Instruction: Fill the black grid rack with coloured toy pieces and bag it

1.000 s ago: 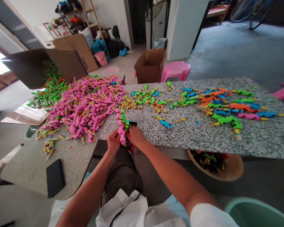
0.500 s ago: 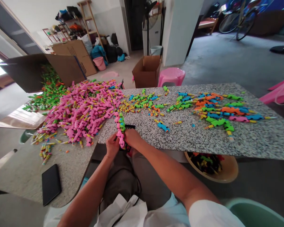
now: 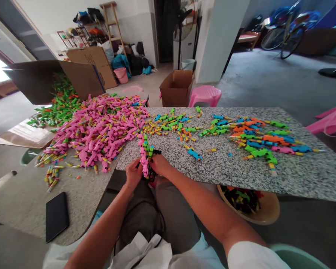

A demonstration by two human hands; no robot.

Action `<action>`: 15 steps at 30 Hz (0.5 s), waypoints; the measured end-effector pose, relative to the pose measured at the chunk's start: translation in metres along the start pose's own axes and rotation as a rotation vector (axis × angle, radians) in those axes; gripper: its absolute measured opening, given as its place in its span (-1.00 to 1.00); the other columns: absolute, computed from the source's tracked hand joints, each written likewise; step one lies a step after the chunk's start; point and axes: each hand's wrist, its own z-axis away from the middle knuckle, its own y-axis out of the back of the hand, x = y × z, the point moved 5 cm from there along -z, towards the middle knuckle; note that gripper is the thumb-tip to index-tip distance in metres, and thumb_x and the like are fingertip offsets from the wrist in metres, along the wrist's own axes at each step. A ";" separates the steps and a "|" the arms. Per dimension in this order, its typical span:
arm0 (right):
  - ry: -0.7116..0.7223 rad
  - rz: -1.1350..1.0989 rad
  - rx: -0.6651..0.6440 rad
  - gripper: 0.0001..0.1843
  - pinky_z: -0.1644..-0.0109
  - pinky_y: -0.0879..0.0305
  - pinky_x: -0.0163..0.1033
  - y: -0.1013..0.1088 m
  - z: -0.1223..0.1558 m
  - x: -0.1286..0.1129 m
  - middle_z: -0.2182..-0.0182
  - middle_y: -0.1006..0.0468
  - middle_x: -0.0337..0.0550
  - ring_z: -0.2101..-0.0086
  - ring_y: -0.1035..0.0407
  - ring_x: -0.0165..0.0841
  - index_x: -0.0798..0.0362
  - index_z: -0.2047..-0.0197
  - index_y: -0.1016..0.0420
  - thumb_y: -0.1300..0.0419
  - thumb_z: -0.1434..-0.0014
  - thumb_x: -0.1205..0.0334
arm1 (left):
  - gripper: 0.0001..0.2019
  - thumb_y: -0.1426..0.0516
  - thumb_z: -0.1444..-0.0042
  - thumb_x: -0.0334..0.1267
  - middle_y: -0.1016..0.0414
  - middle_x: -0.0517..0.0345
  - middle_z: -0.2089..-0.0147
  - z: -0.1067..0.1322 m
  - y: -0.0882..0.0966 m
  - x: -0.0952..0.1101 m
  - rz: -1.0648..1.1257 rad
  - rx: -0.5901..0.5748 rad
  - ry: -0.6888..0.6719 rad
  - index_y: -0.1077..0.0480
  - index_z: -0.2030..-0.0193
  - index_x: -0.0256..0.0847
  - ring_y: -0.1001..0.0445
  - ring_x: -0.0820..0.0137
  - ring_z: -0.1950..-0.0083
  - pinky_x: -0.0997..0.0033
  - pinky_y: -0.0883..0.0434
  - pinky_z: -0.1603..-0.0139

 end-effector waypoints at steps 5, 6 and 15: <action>-0.004 -0.103 -0.045 -0.69 0.27 -0.21 -0.32 0.001 -0.002 0.007 0.27 -0.72 -0.01 0.30 -0.54 -0.32 0.18 0.15 -0.71 -0.15 -0.41 0.21 | -0.71 -0.15 -0.36 -0.13 -0.72 0.01 0.05 0.000 0.000 0.002 -0.015 -0.010 0.002 -0.64 -0.04 -0.15 -0.66 0.26 0.04 0.30 -0.52 -0.05; -0.004 -0.130 -0.057 -0.68 0.29 -0.21 -0.33 0.001 -0.003 0.009 0.32 -0.71 -0.04 0.34 -0.53 -0.33 0.18 0.17 -0.71 -0.15 -0.41 0.20 | -0.71 -0.15 -0.36 -0.13 -0.72 0.01 0.06 -0.001 0.000 0.002 -0.015 -0.007 0.002 -0.64 -0.04 -0.15 -0.66 0.26 0.04 0.30 -0.52 -0.05; -0.063 -0.001 -0.021 -0.64 0.09 -0.30 -0.31 0.001 0.000 0.006 0.10 -0.72 0.09 0.09 -0.59 -0.22 0.15 0.03 -0.70 -0.14 -0.46 0.09 | -0.70 -0.13 -0.37 -0.13 -0.71 0.03 0.08 0.000 -0.001 -0.005 -0.036 -0.025 0.029 -0.63 -0.06 -0.16 -0.64 0.28 0.06 0.30 -0.50 -0.07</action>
